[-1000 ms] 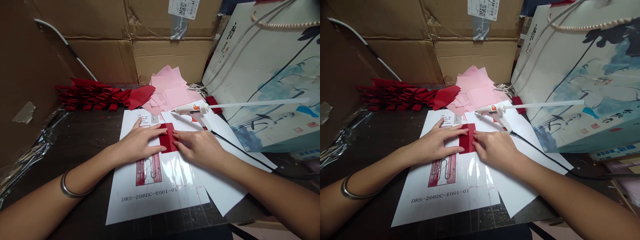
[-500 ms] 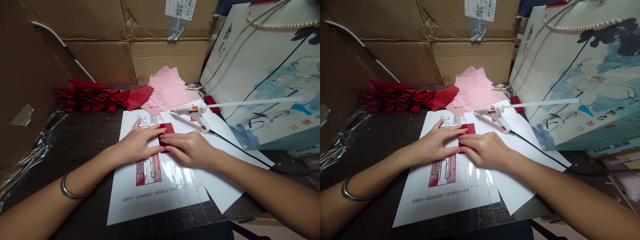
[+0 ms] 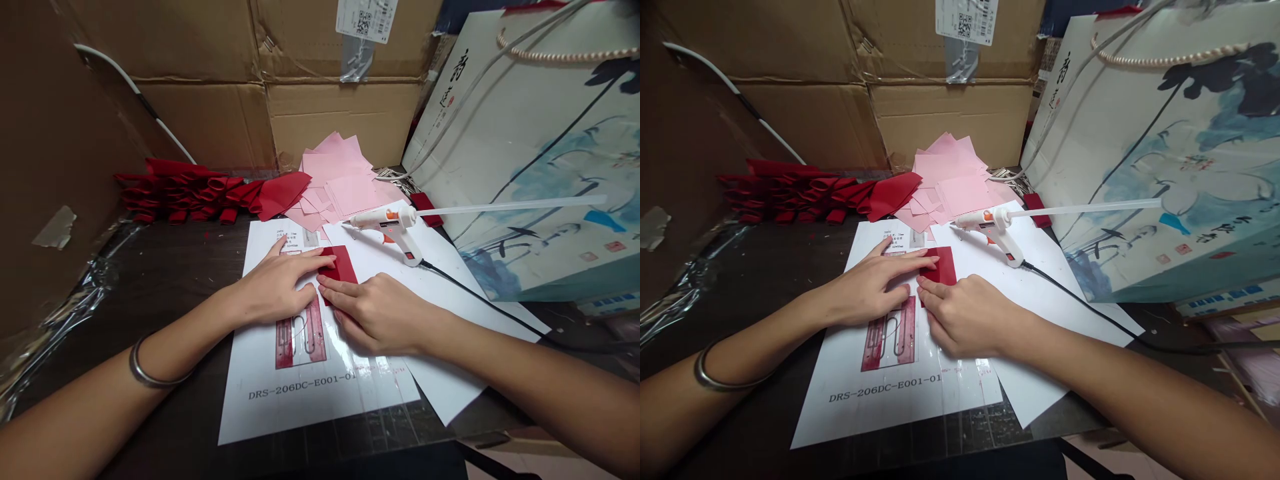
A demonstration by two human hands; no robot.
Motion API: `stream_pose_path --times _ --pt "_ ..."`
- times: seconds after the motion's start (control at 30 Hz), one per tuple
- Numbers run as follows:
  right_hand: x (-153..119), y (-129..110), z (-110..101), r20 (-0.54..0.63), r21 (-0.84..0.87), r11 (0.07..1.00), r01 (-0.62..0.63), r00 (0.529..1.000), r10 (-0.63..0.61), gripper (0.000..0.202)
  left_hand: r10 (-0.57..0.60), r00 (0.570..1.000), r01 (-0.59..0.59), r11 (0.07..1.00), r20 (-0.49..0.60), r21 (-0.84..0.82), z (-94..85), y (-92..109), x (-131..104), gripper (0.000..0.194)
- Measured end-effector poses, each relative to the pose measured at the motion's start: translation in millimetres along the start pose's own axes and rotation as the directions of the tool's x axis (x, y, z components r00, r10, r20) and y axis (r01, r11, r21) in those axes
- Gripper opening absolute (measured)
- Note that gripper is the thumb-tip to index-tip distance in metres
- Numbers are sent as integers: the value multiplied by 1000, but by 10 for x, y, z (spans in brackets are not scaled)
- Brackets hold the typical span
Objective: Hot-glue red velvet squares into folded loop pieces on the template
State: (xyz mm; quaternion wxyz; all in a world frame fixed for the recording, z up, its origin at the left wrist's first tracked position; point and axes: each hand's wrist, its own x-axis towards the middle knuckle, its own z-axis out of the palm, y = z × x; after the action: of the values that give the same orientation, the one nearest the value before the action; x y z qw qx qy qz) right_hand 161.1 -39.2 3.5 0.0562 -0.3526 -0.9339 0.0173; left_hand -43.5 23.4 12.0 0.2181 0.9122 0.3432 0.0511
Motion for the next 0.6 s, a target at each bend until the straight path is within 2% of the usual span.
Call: stream_pose_path --times 0.27,0.6 --pt "-40 -224 -23 77 -100 995 6 997 1 53 -20 996 18 999 -87 -32 89 -17 42 37" --pt "-94 -338 -112 80 -88 994 63 995 -56 44 -8 995 6 1000 -96 -24 95 -18 45 38"
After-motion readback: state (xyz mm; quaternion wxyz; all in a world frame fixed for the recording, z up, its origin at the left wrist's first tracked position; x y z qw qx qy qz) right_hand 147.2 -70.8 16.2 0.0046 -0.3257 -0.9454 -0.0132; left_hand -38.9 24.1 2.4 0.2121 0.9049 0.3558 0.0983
